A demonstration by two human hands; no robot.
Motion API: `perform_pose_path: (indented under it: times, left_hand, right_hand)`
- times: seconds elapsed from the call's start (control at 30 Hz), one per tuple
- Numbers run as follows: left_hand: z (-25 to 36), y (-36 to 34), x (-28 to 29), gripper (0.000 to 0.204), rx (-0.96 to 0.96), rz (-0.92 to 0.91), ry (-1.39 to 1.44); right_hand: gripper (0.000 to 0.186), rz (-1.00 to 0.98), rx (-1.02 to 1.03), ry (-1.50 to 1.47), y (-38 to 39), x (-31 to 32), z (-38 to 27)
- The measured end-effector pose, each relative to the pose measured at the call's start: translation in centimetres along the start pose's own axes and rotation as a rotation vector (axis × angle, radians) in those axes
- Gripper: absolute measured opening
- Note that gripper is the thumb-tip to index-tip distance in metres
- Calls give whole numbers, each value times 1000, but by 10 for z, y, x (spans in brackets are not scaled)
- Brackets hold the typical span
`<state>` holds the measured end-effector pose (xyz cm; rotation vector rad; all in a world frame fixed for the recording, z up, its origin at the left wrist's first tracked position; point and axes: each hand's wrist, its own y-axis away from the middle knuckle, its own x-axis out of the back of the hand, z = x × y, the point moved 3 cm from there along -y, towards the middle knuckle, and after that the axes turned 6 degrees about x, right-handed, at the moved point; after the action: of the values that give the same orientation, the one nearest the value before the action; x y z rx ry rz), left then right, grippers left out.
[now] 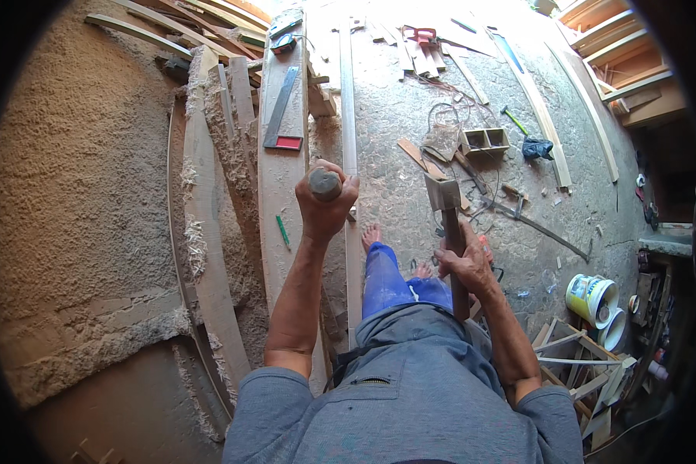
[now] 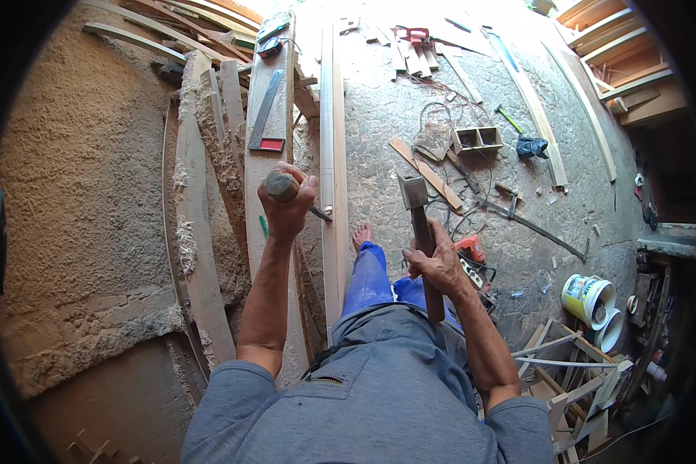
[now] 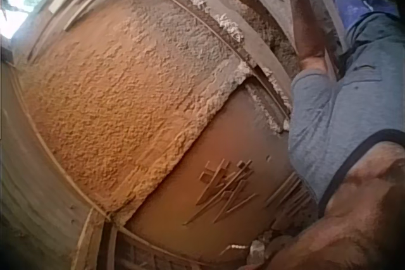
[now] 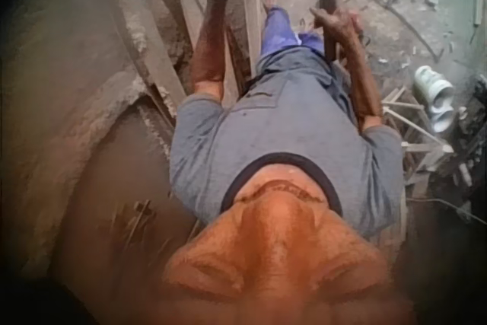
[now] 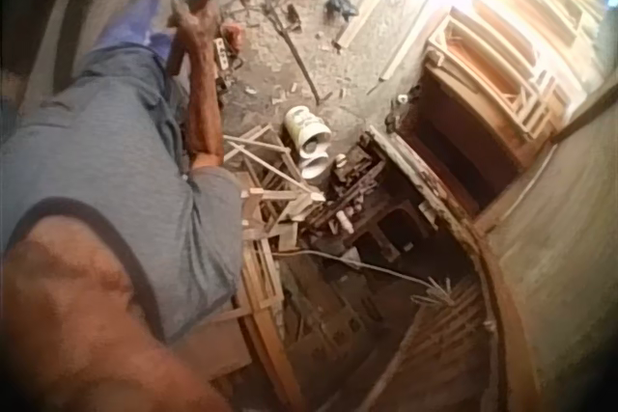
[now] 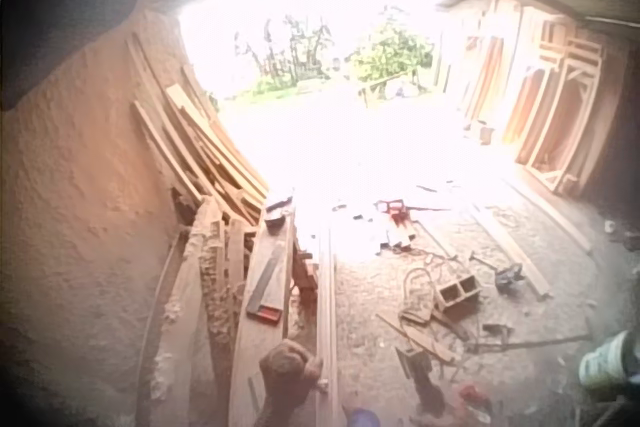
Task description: The person uses a chisel and mallet to carve a groove along a marked line on a long wooden plank. They repeatedly position the chisel and strike it with the mallet to remove wood shavings.
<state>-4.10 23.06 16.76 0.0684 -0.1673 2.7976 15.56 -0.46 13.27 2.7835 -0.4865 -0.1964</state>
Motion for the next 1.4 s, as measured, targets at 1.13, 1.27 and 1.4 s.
perform_pose_path:
  times: [1.13, 1.27, 1.4]
  left_hand:
    - [-1, 28, -2, 21, -249, -240, -137]
    - [4, 57, 5, 17, -166, -128, -196]
    - [17, 64, 4, 16, -270, -43, -212]
  right_hand:
    - [39, -270, 665, 1041, 11, -88, -131]
    - [33, -148, 664, 817, 16, -97, -138]
    - [51, -57, 640, 716, 7, -74, -119]
